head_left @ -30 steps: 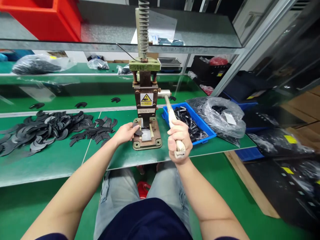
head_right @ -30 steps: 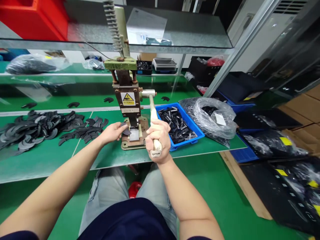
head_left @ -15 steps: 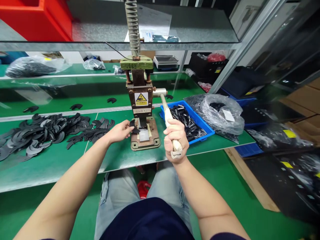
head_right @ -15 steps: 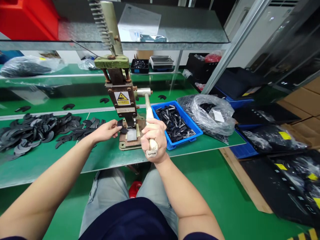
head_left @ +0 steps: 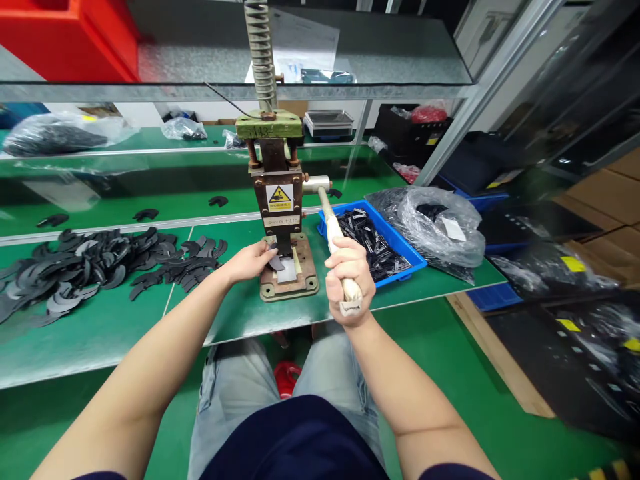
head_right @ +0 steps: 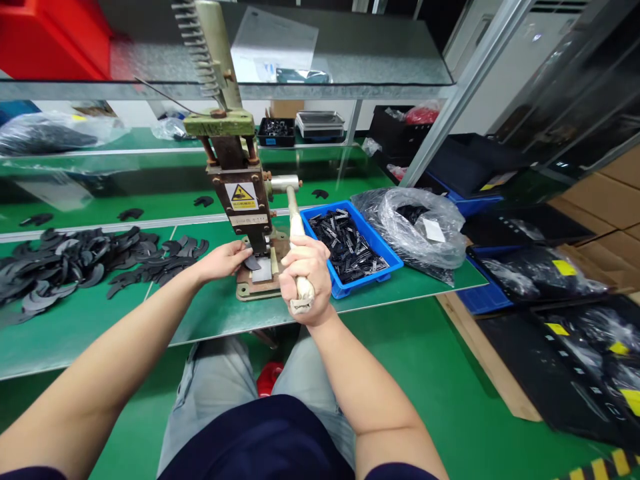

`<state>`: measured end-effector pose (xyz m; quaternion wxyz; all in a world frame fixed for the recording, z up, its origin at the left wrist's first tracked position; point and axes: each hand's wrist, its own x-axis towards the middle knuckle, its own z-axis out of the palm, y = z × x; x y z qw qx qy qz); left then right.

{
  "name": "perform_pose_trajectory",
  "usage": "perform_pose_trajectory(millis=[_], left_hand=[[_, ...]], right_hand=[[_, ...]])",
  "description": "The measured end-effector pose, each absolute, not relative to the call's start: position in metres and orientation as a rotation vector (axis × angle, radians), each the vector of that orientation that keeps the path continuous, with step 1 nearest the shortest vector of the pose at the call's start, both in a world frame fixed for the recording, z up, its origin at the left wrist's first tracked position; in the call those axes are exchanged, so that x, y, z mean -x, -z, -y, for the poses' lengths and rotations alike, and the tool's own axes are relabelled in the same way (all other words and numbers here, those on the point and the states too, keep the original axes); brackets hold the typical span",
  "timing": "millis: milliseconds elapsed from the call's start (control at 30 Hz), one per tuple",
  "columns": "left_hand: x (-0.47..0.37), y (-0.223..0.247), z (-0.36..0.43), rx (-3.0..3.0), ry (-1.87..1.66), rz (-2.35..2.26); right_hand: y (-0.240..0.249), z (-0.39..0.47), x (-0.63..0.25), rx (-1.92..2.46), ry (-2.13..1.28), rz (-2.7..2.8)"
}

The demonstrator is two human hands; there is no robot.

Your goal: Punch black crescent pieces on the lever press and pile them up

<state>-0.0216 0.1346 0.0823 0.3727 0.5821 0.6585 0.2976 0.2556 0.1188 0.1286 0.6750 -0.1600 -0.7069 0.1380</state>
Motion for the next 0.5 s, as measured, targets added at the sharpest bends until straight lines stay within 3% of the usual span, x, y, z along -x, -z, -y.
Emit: perform_pose_trajectory(millis=[500], left_hand=[[0.019, -0.076, -0.136, -1.346, -0.739, -1.640]], right_hand=[[-0.131, -0.118, -0.256, 0.310, -0.336, 1.588]])
